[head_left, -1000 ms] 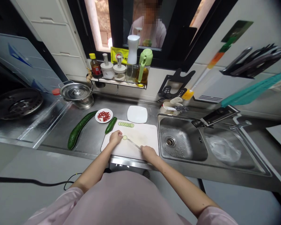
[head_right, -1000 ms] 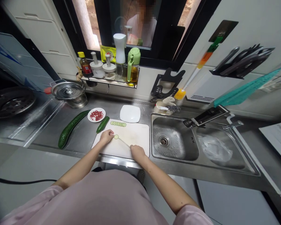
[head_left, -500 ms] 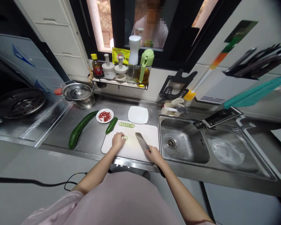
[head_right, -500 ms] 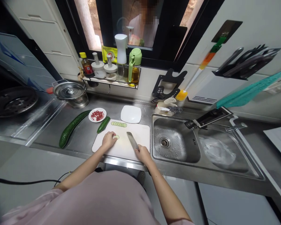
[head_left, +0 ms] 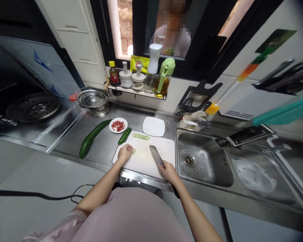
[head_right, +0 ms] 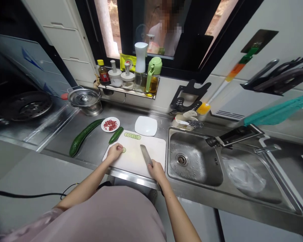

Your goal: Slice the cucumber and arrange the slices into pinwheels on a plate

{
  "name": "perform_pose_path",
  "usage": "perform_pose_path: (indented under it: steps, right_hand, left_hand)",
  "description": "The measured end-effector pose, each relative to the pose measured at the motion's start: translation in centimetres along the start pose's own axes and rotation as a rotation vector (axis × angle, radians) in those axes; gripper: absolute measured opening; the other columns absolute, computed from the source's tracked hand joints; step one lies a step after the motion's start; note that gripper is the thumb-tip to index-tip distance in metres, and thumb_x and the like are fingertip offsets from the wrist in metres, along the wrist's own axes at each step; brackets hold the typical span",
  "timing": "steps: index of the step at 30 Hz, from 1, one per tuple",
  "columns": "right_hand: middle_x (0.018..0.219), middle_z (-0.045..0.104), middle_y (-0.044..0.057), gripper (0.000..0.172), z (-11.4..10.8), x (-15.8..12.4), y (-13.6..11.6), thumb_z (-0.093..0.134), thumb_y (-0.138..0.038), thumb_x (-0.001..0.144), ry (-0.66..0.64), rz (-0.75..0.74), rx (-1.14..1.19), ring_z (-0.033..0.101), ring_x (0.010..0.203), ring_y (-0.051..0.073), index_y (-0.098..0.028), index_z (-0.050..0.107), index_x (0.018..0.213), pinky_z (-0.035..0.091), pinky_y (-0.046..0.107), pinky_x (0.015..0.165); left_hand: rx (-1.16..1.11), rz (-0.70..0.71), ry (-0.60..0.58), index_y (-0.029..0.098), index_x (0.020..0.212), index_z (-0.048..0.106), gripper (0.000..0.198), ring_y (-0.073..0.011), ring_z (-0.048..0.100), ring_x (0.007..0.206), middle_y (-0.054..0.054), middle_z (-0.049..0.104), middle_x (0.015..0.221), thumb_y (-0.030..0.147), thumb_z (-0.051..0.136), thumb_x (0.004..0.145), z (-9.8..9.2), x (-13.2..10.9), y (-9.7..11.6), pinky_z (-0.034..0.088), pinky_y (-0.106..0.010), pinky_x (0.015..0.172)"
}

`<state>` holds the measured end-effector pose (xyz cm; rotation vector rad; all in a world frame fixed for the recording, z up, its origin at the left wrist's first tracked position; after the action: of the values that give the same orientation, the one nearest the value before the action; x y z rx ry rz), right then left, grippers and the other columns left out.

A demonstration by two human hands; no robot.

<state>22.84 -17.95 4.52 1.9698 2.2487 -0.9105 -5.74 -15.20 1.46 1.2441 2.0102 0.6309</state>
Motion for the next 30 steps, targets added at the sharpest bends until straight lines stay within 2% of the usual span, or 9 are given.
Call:
perform_pose_path:
  steps: [7, 16, 24, 30]
  right_hand:
    - [0.075, 0.068, 0.007, 0.021, -0.1, 0.4, -0.7, 0.045, -0.026, 0.089, -0.016, -0.032, 0.015, 0.059, 0.071, 0.017, -0.014, 0.063, 0.09, 0.03, 0.023, 0.062]
    - [0.079, 0.069, 0.007, 0.022, -0.1, 1.0, -0.9, 0.045, -0.027, 0.089, -0.008, -0.053, 0.006, 0.06, 0.074, 0.017, -0.014, 0.063, 0.091, 0.033, 0.023, 0.064]
    - [0.079, 0.069, 0.007, 0.021, 0.0, 0.9, -0.1, 0.045, -0.026, 0.088, 0.013, -0.014, 0.024, 0.06, 0.074, 0.017, -0.016, 0.064, 0.091, 0.032, 0.023, 0.064]
    - [0.081, 0.069, 0.007, 0.018, -0.2, 0.8, 0.7, 0.048, -0.024, 0.087, 0.057, 0.058, 0.05, 0.059, 0.075, 0.016, -0.015, 0.064, 0.092, 0.031, 0.022, 0.064]
  left_hand:
    - [0.088, -0.133, 0.044, 0.024, 0.088, 0.068, 0.014, -0.0133, 0.062, 0.078, 0.003, 0.071, 0.083, 0.022, 0.064, 0.074, -3.3, 0.0, -3.1, 0.039, -0.022, 0.068]
    - [0.232, -0.098, 0.079, 0.026, 0.088, 0.068, 0.015, -0.0174, 0.063, 0.084, 0.0, 0.072, 0.089, 0.02, 0.057, 0.078, -3.9, -0.1, -3.2, 0.04, -0.026, 0.072]
    - [0.295, 0.091, 0.179, 0.023, 0.09, 0.068, 0.021, -0.0224, 0.059, 0.095, -0.006, 0.068, 0.096, 0.014, 0.054, 0.077, -3.1, -0.5, -1.9, 0.042, -0.031, 0.084]
    - [0.143, 0.24, 0.165, 0.02, 0.095, 0.068, 0.021, -0.0198, 0.059, 0.089, -0.006, 0.066, 0.093, 0.019, 0.055, 0.079, 0.3, 1.1, 2.2, 0.043, -0.03, 0.087]
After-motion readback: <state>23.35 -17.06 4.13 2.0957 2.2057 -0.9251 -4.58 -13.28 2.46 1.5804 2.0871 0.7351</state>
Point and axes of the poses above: each hand's wrist, its own x-axis towards the middle knuckle, its own z-axis out of the palm, y = z × x, the point moved 4 cm from there along x, towards the middle knuckle
